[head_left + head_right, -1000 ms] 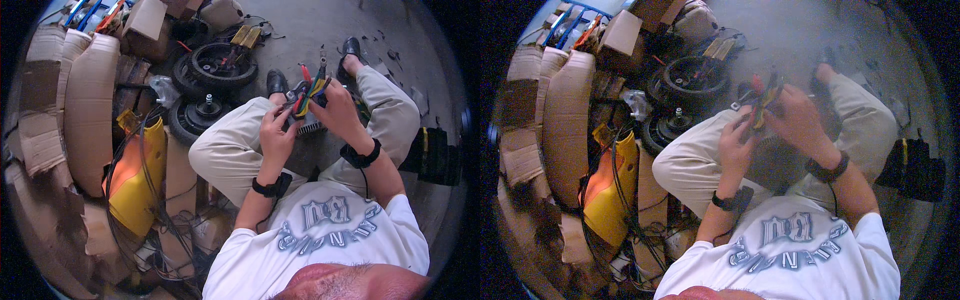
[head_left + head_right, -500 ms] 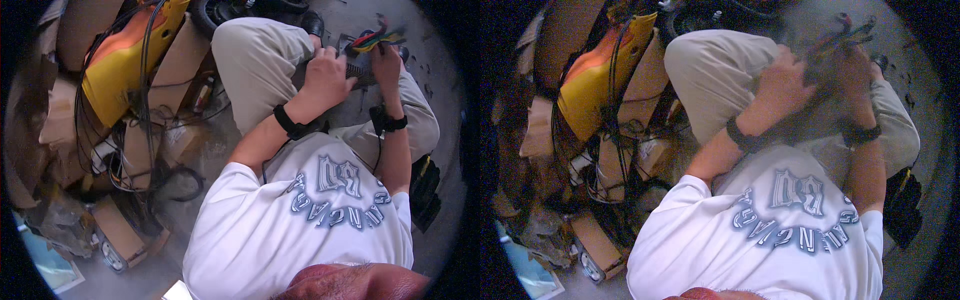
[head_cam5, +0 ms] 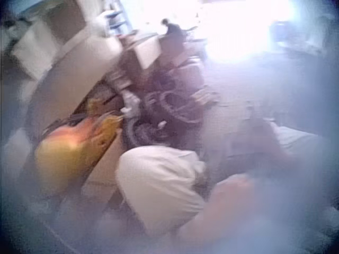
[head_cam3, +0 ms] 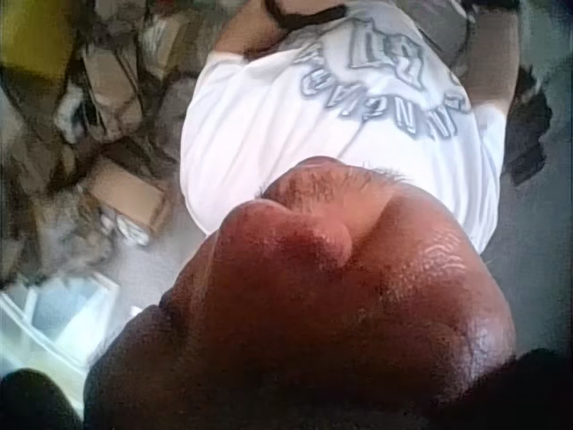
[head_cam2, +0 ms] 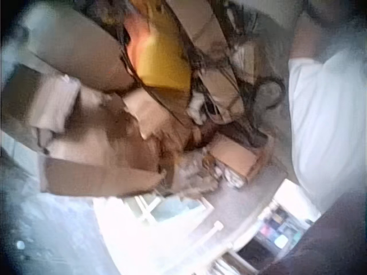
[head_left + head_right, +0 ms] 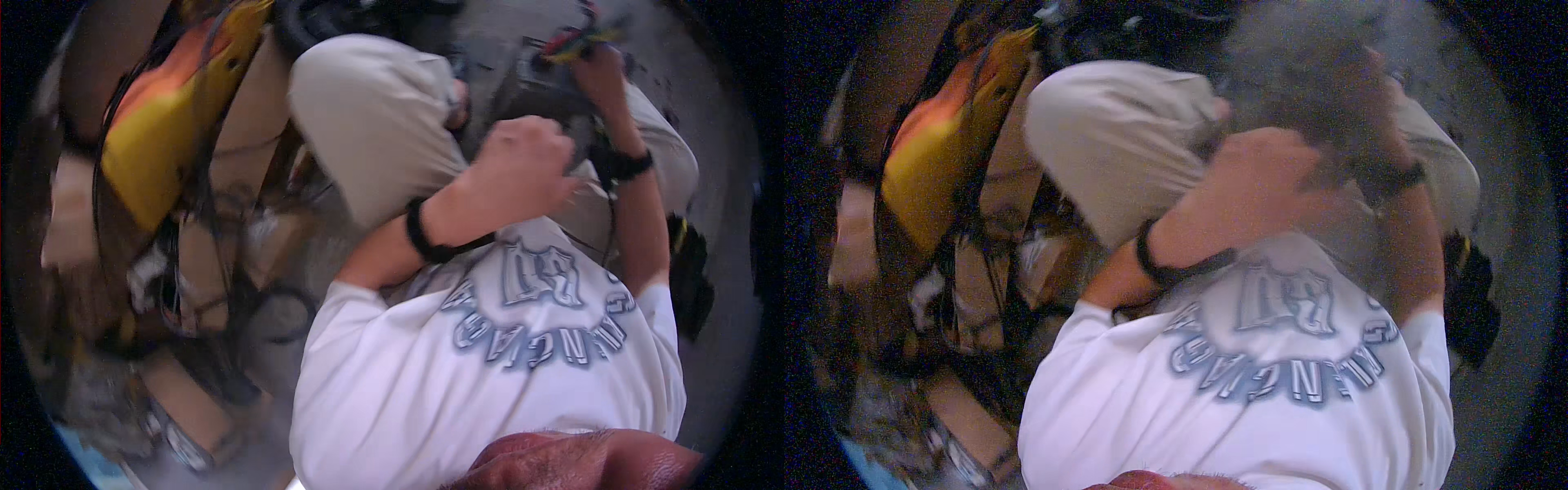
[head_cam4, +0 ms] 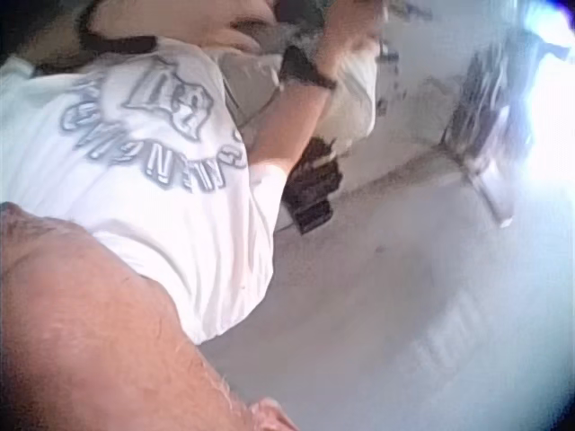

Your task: Inspecting and organizing the wiring harness of a motor controller while sitting on the floor.

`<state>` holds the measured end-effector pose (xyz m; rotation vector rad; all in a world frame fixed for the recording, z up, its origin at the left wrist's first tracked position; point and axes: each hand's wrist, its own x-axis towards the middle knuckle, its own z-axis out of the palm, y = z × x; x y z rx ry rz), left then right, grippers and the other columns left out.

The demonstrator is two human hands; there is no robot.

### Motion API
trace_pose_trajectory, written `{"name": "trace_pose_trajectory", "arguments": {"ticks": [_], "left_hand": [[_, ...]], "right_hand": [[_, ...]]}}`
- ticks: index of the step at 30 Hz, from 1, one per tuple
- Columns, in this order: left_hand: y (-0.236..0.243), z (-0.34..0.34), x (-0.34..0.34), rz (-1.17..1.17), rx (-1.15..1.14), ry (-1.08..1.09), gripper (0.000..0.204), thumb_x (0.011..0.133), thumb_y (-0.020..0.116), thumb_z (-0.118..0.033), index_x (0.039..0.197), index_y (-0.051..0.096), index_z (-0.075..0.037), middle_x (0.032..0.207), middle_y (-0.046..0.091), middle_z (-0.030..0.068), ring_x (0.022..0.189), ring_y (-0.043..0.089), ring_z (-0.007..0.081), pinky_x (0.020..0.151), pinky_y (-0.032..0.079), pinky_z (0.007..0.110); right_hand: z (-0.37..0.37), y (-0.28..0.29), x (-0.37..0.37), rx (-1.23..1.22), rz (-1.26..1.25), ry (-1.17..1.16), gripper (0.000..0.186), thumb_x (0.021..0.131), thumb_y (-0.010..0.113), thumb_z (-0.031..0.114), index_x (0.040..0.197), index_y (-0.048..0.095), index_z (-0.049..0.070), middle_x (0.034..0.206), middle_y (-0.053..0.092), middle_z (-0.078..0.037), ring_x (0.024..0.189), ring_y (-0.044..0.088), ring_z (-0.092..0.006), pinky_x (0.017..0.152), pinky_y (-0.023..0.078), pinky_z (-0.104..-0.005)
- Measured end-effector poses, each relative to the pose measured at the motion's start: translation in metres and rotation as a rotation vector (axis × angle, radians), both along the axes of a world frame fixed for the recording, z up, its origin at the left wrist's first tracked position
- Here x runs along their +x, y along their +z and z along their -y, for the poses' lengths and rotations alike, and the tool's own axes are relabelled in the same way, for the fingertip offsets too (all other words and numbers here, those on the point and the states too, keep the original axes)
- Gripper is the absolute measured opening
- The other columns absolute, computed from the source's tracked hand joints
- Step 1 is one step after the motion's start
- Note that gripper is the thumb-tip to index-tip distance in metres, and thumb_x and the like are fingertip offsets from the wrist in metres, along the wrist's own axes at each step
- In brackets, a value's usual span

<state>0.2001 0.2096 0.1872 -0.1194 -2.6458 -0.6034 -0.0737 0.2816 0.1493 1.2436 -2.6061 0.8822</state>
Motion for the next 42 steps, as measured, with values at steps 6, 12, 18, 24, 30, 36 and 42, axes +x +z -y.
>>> {"name": "trace_pose_trajectory", "arguments": {"ticks": [6,12,18,24,30,36,42], "left_hand": [[0.022,0.023,0.009,0.035,0.229,-0.071,0.035,0.081,0.081,-0.030,0.102,0.074,-0.003,0.103,0.071,0.0156,0.095,0.069,0.0352,0.087,0.053,0.045],[0.023,0.023,-0.024,0.086,0.191,0.132,0.041,0.080,0.083,-0.019,0.113,0.072,0.003,0.095,0.071,0.0185,0.076,0.069,0.0301,0.070,0.054,0.037],[-0.006,0.027,-0.062,0.034,0.108,0.272,0.047,0.079,0.084,-0.024,0.116,0.070,0.001,0.097,0.067,0.0189,0.090,0.066,0.0389,0.077,0.052,0.046],[-0.031,0.047,-0.095,-0.081,0.074,0.226,0.043,0.076,0.086,-0.021,0.113,0.072,-0.002,0.092,0.064,0.0187,0.088,0.065,0.0389,0.077,0.052,0.045],[-0.041,0.066,-0.127,-0.059,0.040,0.309,0.042,0.077,0.085,-0.024,0.110,0.073,0.000,0.096,0.067,0.0210,0.090,0.068,0.0393,0.079,0.053,0.044],[-0.043,0.080,-0.185,-0.074,-0.065,0.233,0.041,0.077,0.086,-0.029,0.103,0.074,0.000,0.090,0.069,0.0194,0.085,0.067,0.0414,0.077,0.054,0.046],[-0.030,0.084,-0.223,-0.136,-0.077,0.056,0.035,0.080,0.083,-0.028,0.101,0.075,-0.002,0.091,0.069,0.0166,0.089,0.067,0.0388,0.080,0.054,0.046]], "right_hand": [[-0.012,-0.004,0.019,-0.286,-0.102,0.165,0.043,0.083,0.078,0.036,0.112,0.072,0.005,0.105,0.071,-0.019,0.098,0.069,-0.0394,0.090,0.055,-0.0466],[-0.036,0.002,0.033,-0.263,-0.167,0.093,0.048,0.080,0.080,0.038,0.116,0.072,0.009,0.112,0.067,-0.018,0.109,0.064,-0.0404,0.096,0.053,-0.0480],[-0.032,0.002,0.047,-0.281,-0.072,0.097,0.043,0.077,0.083,0.034,0.108,0.073,0.007,0.108,0.067,-0.020,0.105,0.063,-0.0384,0.094,0.051,-0.0447],[-0.017,-0.013,0.025,-0.315,-0.117,0.111,0.039,0.083,0.078,0.039,0.107,0.073,0.008,0.103,0.069,-0.017,0.099,0.067,-0.0377,0.089,0.054,-0.0450],[0.011,-0.012,-0.013,-0.241,-0.032,0.077,0.034,0.093,0.068,0.044,0.103,0.075,0.012,0.098,0.070,-0.017,0.095,0.069,-0.0395,0.085,0.056,-0.0474],[-0.006,-0.008,-0.050,-0.352,0.040,-0.034,0.031,0.101,0.057,0.029,0.099,0.067,-0.001,0.096,0.070,-0.028,0.093,0.068,-0.0459,0.080,0.054,-0.0536],[-0.020,-0.004,-0.058,-0.348,-0.128,-0.136,0.032,0.101,0.055,0.029,0.097,0.067,0.000,0.093,0.070,-0.026,0.091,0.067,-0.0480,0.080,0.054,-0.0552]]}}
